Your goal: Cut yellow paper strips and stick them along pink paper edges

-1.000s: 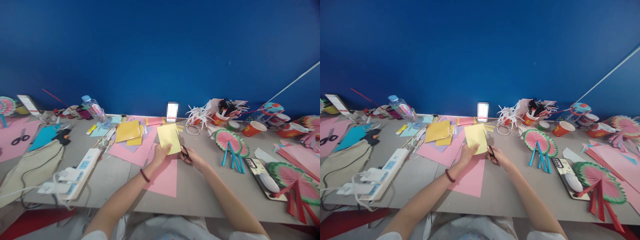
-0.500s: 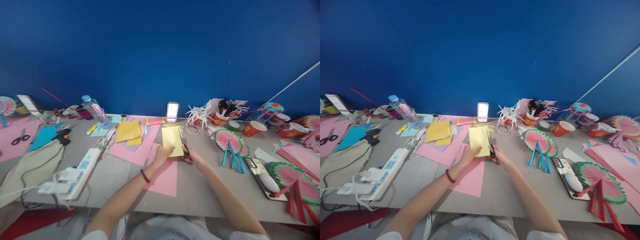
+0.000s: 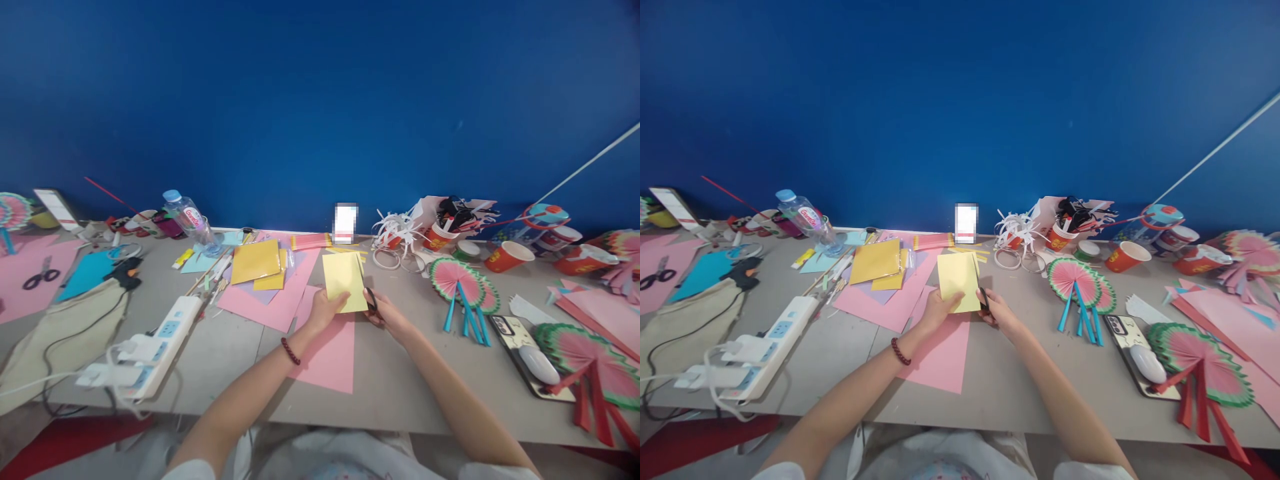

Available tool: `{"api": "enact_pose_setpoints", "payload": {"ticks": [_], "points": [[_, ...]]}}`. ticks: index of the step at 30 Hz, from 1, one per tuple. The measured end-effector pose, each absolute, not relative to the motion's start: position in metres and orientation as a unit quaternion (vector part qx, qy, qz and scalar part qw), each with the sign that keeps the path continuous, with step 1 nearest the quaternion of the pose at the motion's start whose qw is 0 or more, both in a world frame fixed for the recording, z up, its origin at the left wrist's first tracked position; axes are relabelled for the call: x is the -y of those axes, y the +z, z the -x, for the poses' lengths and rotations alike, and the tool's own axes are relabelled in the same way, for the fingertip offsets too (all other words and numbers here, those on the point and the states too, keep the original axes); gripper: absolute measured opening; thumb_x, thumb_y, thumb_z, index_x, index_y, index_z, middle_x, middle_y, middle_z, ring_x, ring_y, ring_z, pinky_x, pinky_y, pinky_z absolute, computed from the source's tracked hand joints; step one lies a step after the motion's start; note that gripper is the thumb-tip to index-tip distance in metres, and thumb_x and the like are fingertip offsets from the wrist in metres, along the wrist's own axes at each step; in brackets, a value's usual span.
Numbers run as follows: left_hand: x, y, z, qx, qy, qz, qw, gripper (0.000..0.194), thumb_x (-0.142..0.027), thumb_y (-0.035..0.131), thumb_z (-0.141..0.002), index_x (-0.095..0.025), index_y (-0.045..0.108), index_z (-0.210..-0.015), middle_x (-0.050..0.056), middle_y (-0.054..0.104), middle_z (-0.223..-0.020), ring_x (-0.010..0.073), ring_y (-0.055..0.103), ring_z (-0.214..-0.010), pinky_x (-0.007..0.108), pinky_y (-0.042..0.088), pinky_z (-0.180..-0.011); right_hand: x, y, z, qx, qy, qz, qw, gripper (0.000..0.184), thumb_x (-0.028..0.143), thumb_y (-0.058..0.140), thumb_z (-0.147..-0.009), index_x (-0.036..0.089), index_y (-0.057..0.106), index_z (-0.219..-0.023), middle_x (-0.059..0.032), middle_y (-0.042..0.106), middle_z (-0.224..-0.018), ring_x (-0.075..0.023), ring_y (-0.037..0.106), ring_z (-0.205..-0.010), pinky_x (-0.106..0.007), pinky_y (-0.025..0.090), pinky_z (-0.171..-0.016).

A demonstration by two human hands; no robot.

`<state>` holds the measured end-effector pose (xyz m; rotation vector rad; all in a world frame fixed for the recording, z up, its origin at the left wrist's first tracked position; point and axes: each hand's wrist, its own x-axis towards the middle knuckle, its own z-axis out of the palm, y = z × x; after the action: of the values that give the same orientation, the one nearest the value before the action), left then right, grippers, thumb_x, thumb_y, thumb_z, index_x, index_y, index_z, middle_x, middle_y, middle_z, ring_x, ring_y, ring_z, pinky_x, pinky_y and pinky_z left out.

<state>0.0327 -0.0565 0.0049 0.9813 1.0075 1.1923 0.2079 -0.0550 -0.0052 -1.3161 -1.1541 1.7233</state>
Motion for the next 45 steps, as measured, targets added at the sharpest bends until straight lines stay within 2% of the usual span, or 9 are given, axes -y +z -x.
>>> {"api": "enact_pose_setpoints", "payload": {"ticks": [6, 22, 27, 35, 45], "points": [[0.057, 0.002, -0.033, -0.426, 0.516, -0.425, 0.61, 0.04, -0.038, 0.077, -0.067, -0.012, 0.071, -0.095, 0.014, 0.071, -0.101, 0.0235, 0.068, -0.084, 0.032, 0.052, -0.071, 0.055, -0.007, -0.207, 0.43, 0.66, 0.512, 0.342, 0.055, 0.072, 0.061, -0.067, 0.021, 0.046, -0.081, 0.0089, 0.047, -0.048, -0.0003, 0.024, -0.03, -0.014, 0.011, -0.032], [0.057, 0.003, -0.032, -0.436, 0.507, -0.427, 0.609, 0.039, -0.039, 0.077, -0.066, -0.011, 0.07, -0.092, 0.014, 0.071, -0.099, 0.0231, 0.067, -0.083, 0.032, 0.051, -0.071, 0.056, -0.004, -0.207, 0.439, 0.663, 0.491, 0.355, 0.05, 0.067, 0.061, -0.071, 0.021, 0.044, -0.076, 0.0087, 0.049, -0.045, -0.0005, 0.022, -0.027, -0.015, 0.011, -0.031], [0.056, 0.002, -0.032, -0.43, 0.5, -0.423, 0.622, 0.04, -0.039, 0.077, -0.066, -0.011, 0.071, -0.094, 0.015, 0.071, -0.101, 0.0246, 0.067, -0.085, 0.033, 0.052, -0.073, 0.055, -0.003, -0.207, 0.437, 0.66, 0.49, 0.365, 0.052, 0.07, 0.061, -0.068, 0.021, 0.045, -0.075, 0.0068, 0.051, -0.045, -0.0018, 0.024, -0.029, -0.016, 0.013, -0.032], [0.059, 0.01, -0.034, -0.447, 0.484, -0.438, 0.612, 0.042, -0.042, 0.079, -0.062, -0.011, 0.072, -0.09, 0.014, 0.072, -0.097, 0.0241, 0.067, -0.082, 0.032, 0.053, -0.069, 0.056, 0.002, -0.205, 0.423, 0.649, 0.487, 0.402, 0.052, 0.069, 0.065, -0.066, 0.02, 0.046, -0.071, 0.0097, 0.038, -0.044, -0.002, 0.024, -0.033, -0.017, 0.015, -0.034], [0.06, 0.015, -0.035, -0.45, 0.484, -0.43, 0.616, 0.042, -0.04, 0.081, -0.059, -0.011, 0.073, -0.089, 0.014, 0.072, -0.098, 0.0235, 0.067, -0.081, 0.032, 0.053, -0.069, 0.054, -0.001, -0.205, 0.422, 0.642, 0.496, 0.405, 0.053, 0.069, 0.065, -0.064, 0.02, 0.047, -0.074, 0.0108, 0.035, -0.042, -0.0021, 0.021, -0.031, -0.018, 0.013, -0.034]]}}
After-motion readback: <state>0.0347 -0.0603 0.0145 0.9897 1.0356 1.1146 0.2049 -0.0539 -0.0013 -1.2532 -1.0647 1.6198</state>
